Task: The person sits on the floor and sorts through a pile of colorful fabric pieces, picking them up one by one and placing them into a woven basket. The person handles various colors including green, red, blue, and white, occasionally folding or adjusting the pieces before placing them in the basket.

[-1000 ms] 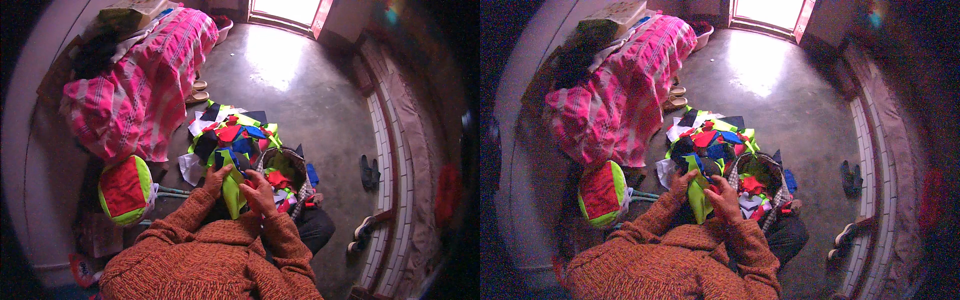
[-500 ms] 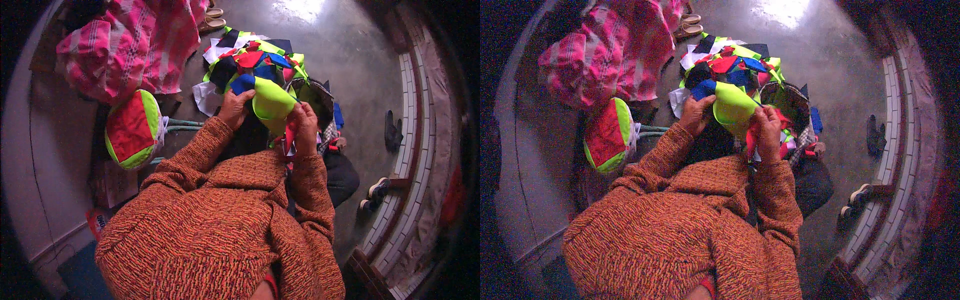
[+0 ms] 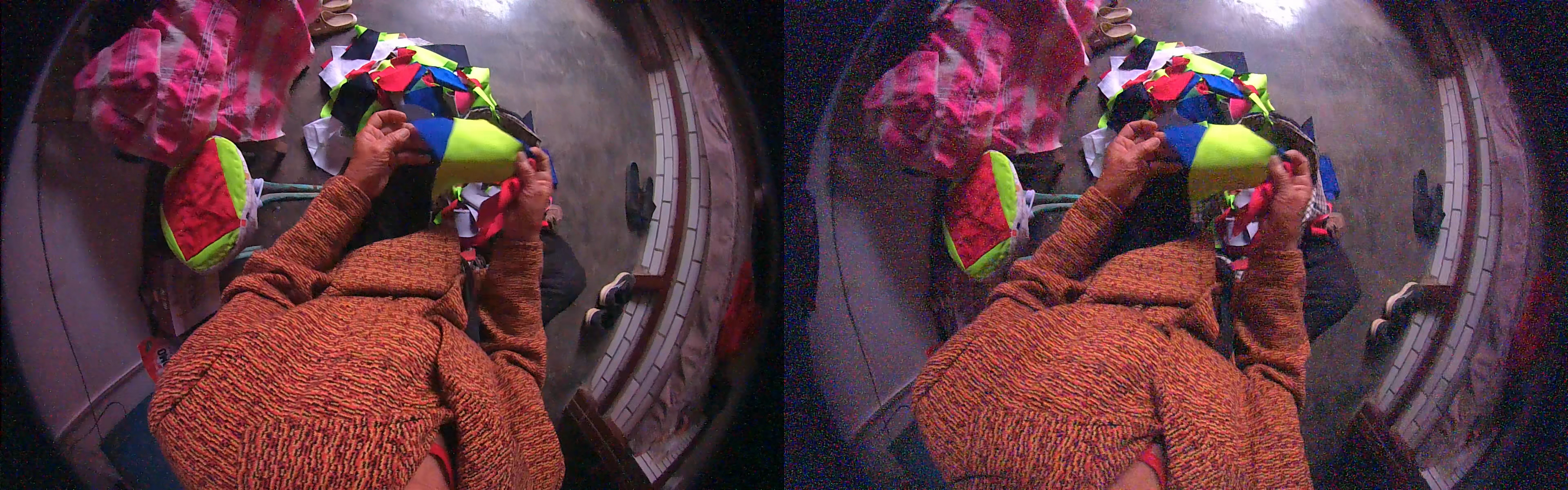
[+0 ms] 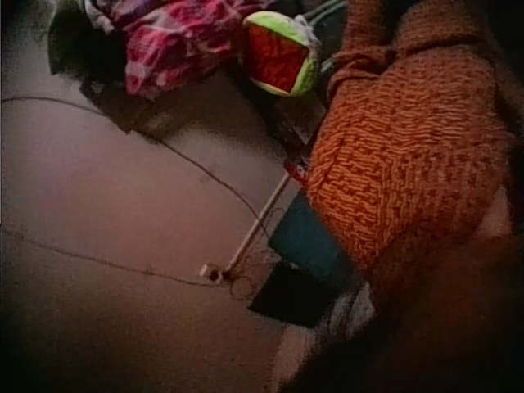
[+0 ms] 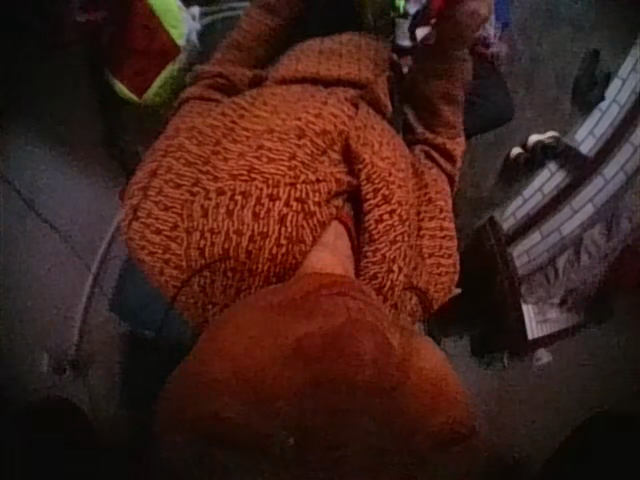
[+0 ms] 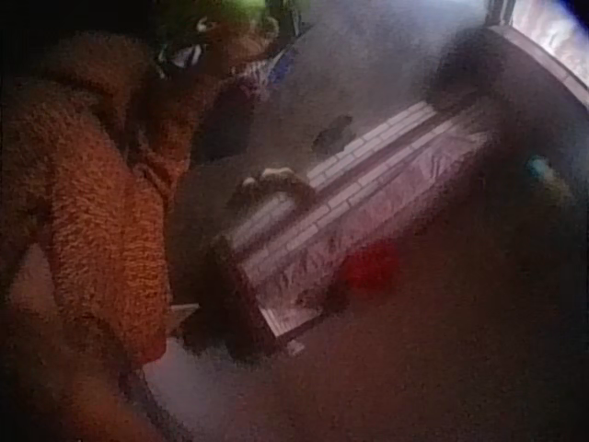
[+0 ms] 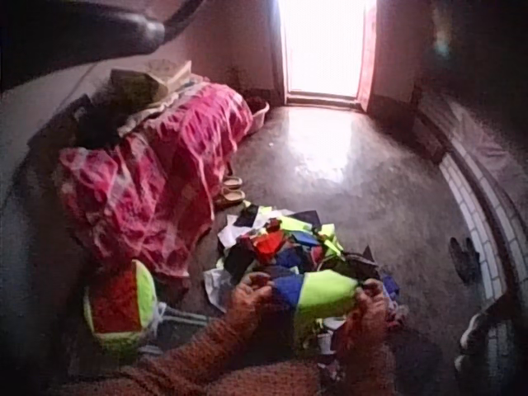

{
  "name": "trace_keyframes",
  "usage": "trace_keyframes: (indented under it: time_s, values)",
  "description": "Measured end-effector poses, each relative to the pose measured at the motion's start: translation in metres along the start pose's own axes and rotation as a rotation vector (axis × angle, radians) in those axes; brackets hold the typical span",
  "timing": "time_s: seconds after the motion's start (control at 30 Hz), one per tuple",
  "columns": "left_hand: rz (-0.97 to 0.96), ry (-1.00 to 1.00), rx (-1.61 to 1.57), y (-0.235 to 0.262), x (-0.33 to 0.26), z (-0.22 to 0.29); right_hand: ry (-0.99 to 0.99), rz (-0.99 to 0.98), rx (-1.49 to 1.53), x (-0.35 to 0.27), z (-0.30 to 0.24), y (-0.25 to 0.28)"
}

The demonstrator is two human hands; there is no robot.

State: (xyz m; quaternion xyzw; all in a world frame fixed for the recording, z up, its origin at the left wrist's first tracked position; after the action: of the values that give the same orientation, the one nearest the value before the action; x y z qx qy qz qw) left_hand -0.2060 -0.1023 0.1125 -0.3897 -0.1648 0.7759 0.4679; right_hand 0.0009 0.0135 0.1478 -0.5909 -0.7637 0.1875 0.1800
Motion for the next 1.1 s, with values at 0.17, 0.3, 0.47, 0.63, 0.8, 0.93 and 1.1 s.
trace_keyframes:
  time_s: [0.17,0.3,0.47,0.63,0.8,0.93,1.1]
  values:
    - [-0.032,-0.004,-0.014,-0.002,-0.005,0.004,0.182,0.134,-0.017,0.01,-0.053,0.017]
    - [-0.062,-0.015,-0.049,0.003,-0.004,0.004,0.228,0.214,0.002,0.011,-0.06,0.028]
    - [-0.066,-0.023,-0.056,0.004,-0.005,0.007,0.266,0.096,-0.645,0.014,-0.026,0.073]
    - [-0.086,-0.03,-0.067,0.005,-0.006,0.008,-0.014,-0.333,-1.489,-0.015,0.078,0.146]
    - [-0.089,-0.019,-0.098,0.009,-0.007,0.01,0.152,-0.417,-1.352,-0.024,0.071,0.117]
    - [-0.152,0.017,-0.189,0.007,-0.004,0.005,0.266,-0.382,-1.328,-0.01,-0.009,0.071]
    - [-0.113,0.036,-0.245,0.016,0.002,0.018,0.36,-0.41,-1.787,-0.044,-0.085,0.088]
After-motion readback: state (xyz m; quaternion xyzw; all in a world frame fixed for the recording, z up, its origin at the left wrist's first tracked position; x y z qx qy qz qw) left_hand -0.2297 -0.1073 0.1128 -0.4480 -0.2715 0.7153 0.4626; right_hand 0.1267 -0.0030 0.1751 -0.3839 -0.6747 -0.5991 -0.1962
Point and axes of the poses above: each hand's wrist, its own x-axis towards the middle knuckle, its own y-axis out of the back of the hand, z = x × y, the point moved 7 cm from there along x, towards the middle knuckle, and after that the axes turned 13 degrees about y, right-handed, at the moved point
